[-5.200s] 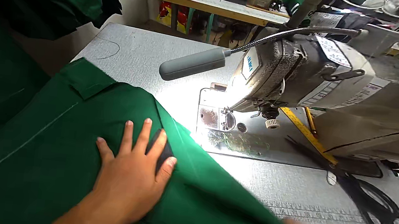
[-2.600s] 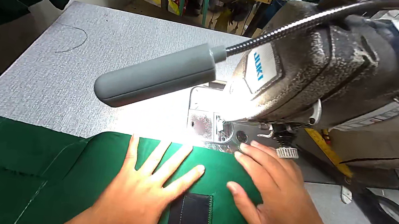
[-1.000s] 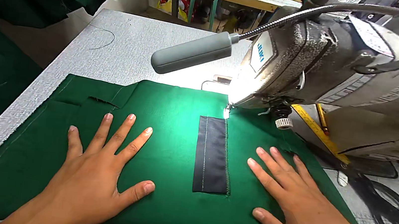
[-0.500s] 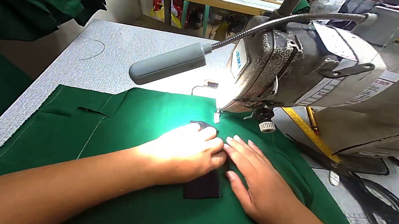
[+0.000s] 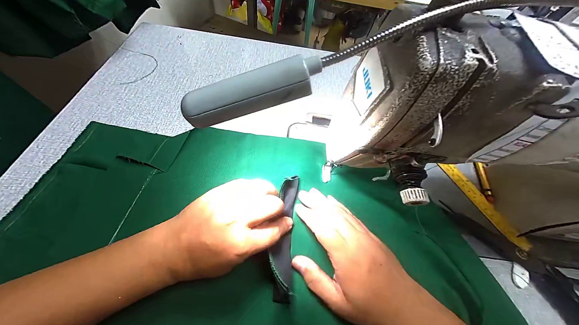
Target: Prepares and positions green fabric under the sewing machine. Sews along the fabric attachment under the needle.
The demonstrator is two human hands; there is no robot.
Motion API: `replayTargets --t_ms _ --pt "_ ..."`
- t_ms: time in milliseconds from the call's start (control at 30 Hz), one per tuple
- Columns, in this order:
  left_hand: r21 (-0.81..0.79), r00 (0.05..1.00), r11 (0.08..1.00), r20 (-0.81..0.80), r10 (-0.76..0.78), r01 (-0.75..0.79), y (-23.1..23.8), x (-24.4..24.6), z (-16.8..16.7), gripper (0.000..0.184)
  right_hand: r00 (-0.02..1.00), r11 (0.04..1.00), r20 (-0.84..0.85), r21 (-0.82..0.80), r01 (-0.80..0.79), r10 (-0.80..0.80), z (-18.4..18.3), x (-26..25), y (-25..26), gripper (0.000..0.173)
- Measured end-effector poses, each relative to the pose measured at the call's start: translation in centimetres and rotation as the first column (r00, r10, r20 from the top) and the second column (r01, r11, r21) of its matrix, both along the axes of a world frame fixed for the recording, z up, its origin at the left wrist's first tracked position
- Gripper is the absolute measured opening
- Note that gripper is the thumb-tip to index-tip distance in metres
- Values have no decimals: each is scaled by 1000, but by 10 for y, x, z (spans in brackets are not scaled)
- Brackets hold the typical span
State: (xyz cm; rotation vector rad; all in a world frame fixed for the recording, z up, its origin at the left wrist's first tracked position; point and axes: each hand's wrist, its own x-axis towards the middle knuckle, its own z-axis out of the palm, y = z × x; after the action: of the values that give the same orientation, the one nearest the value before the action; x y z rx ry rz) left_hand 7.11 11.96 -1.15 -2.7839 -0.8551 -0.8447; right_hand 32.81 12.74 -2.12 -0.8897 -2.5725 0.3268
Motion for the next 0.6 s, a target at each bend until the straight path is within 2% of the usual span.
replayTargets --t_ms 133,233,333,433,500,600 --pt "-58 997 996 8 76 -75 -7 -7 -3 26 997 1000 77 11 -9 8 1 0 -1 67" --pt "-237 995 967 -18 95 -96 -12 -7 1 38 992 1000 129 -9 -11 12 2 -1 -1 70" --pt "-422 981 888 -32 189 -185 -17 1 16 55 983 999 182 -40 2 5 5 -2 -1 73" --pt "-334 948 891 -26 317 -307 -18 19 18 61 981 1000 194 -7 -3 4 6 -2 0 77" --pt "-270 935 896 -79 345 -354 -17 23 11 60 985 999 175 32 0 -6 6 -4 0 73" --pt "-357 924 852 -148 353 -383 -19 14 2 72 984 1000 176 18 12 -15 6 -5 -1 74"
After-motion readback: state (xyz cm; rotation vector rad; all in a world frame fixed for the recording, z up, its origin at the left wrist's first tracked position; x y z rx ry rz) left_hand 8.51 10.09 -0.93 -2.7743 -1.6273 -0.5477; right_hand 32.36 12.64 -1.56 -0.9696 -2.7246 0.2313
